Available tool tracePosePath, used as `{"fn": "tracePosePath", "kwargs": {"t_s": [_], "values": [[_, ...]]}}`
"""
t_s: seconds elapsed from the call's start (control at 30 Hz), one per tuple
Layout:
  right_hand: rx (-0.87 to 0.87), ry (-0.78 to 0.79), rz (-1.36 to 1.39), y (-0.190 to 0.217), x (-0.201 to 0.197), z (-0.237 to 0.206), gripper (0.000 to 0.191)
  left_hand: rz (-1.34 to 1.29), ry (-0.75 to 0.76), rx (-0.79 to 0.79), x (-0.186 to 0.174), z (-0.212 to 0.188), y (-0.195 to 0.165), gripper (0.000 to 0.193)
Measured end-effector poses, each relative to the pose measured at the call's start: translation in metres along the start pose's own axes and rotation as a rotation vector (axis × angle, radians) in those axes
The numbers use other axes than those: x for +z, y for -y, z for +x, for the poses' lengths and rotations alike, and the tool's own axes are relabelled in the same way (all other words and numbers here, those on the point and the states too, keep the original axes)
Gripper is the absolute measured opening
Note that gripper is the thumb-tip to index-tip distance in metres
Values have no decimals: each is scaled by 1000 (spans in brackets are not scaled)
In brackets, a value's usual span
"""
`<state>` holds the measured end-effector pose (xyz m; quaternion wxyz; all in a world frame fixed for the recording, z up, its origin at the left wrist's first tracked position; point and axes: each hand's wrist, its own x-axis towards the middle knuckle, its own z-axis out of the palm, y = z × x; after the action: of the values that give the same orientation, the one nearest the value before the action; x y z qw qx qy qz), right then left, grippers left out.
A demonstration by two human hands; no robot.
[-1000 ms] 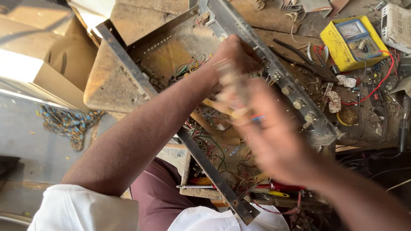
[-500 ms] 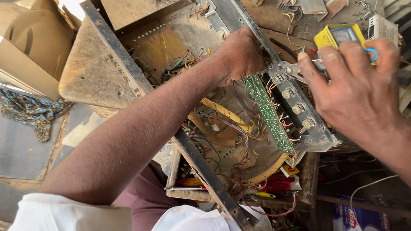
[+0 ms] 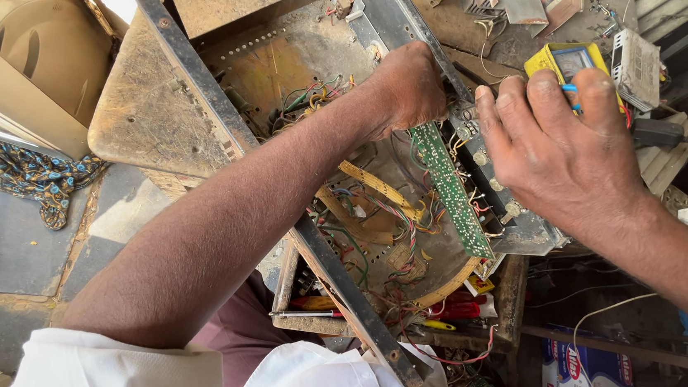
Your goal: The person holds a circuit board and uses a soldering iron to reflow solder joints on the board. They then use pliers to trim or adjust components and wires, and place the board into a metal chassis while continuing to solder connections inside the chassis.
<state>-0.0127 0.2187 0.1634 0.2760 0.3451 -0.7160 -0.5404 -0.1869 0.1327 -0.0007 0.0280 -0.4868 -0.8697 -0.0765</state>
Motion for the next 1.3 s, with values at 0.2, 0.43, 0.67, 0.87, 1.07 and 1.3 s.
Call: {"fn": "tracePosePath", "kwargs": {"t_s": [0.2,0.43,0.67,0.87,1.07,1.3], "values": [[-14,12,32,1,-4,4,32,-20,-10,-15,1,0,-1,21],[-45,14,94,1,3,1,19,33,21,11,5,5,1,22],[-75,25,104,1,9,0,18,-339,-58,-187,0,2,2,21],[-17,110,82,-3,-7,5,35,-515,-199,-219,-6,-8,-2,20],[52,130,190,0,-11,12,37,-537,-34,-306,-14,-7,-3,22],[126,119,138,13,-15,10,37,-494,-84,-270,-13,-5,-3,20]]}}
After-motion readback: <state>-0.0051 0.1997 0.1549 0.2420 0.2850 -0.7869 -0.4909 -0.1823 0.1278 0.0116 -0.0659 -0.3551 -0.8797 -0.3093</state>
